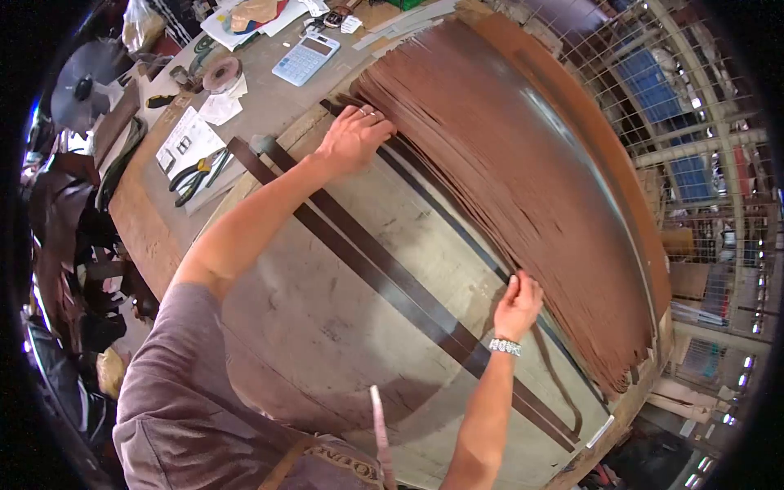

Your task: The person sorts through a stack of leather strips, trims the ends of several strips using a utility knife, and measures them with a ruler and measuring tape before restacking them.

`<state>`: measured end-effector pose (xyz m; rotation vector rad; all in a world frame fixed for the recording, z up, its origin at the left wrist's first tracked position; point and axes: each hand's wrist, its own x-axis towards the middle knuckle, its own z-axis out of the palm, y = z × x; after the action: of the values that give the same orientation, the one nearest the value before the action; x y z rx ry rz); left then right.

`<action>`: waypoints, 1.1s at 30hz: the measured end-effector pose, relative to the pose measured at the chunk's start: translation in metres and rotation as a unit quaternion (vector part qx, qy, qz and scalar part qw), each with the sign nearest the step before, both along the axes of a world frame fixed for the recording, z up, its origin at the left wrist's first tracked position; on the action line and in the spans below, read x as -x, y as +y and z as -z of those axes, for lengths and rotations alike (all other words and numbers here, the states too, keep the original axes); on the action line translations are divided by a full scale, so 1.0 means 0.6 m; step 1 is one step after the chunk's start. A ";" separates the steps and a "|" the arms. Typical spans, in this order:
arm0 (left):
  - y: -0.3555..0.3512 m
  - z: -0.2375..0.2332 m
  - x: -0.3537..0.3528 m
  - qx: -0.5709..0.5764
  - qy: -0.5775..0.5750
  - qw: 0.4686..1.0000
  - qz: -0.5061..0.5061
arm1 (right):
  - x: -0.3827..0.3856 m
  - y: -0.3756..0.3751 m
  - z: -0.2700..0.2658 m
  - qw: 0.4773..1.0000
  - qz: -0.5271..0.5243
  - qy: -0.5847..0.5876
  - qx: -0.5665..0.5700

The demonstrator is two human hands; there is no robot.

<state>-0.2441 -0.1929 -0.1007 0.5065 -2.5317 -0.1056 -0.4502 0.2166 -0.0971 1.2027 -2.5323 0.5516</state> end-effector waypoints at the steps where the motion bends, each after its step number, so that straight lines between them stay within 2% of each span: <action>1: -0.006 -0.018 -0.008 -0.050 -0.008 0.998 0.022 | 0.001 -0.001 0.003 1.000 0.017 -0.010 0.023; 5: -0.039 -0.002 -0.020 -0.030 0.046 0.998 0.021 | -0.014 -0.034 -0.001 0.999 0.025 0.003 0.023; 8: -0.051 -0.005 -0.034 -0.036 0.085 0.995 -0.046 | -0.020 -0.059 -0.001 0.999 0.016 0.002 0.037; 11: -0.081 -0.005 -0.044 -0.064 0.120 0.978 -0.156 | -0.019 -0.071 0.004 0.999 0.018 0.004 0.043; 18: -0.098 -0.001 -0.046 -0.326 0.178 0.912 -0.175 | -0.024 -0.062 0.003 0.999 0.022 -0.014 0.041; 21: -0.097 0.019 -0.043 -0.273 0.164 0.934 -0.161 | -0.027 -0.053 -0.001 0.999 0.032 -0.009 0.038; 24: -0.088 0.014 -0.039 -0.150 0.140 0.962 -0.178 | -0.019 -0.037 0.002 0.998 0.035 -0.003 0.054; 27: -0.092 0.017 -0.044 -0.128 0.105 0.974 -0.158 | -0.011 -0.024 0.005 0.997 0.072 0.017 0.038; 29: -0.105 0.036 -0.049 -0.073 0.029 0.980 -0.183 | 0.001 -0.015 0.011 0.995 0.093 0.006 0.040; 30: -0.101 0.026 -0.048 -0.082 -0.033 0.971 -0.224 | 0.005 -0.009 0.014 0.993 0.103 0.033 0.047; 33: -0.107 0.037 -0.039 -0.080 -0.015 0.974 -0.213 | 0.031 0.031 0.018 0.988 0.139 0.033 0.052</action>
<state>-0.2204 -0.2570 -0.1229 1.1090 -2.3935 -0.1422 -0.4685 0.2351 -0.1080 0.7991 -2.5219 0.5562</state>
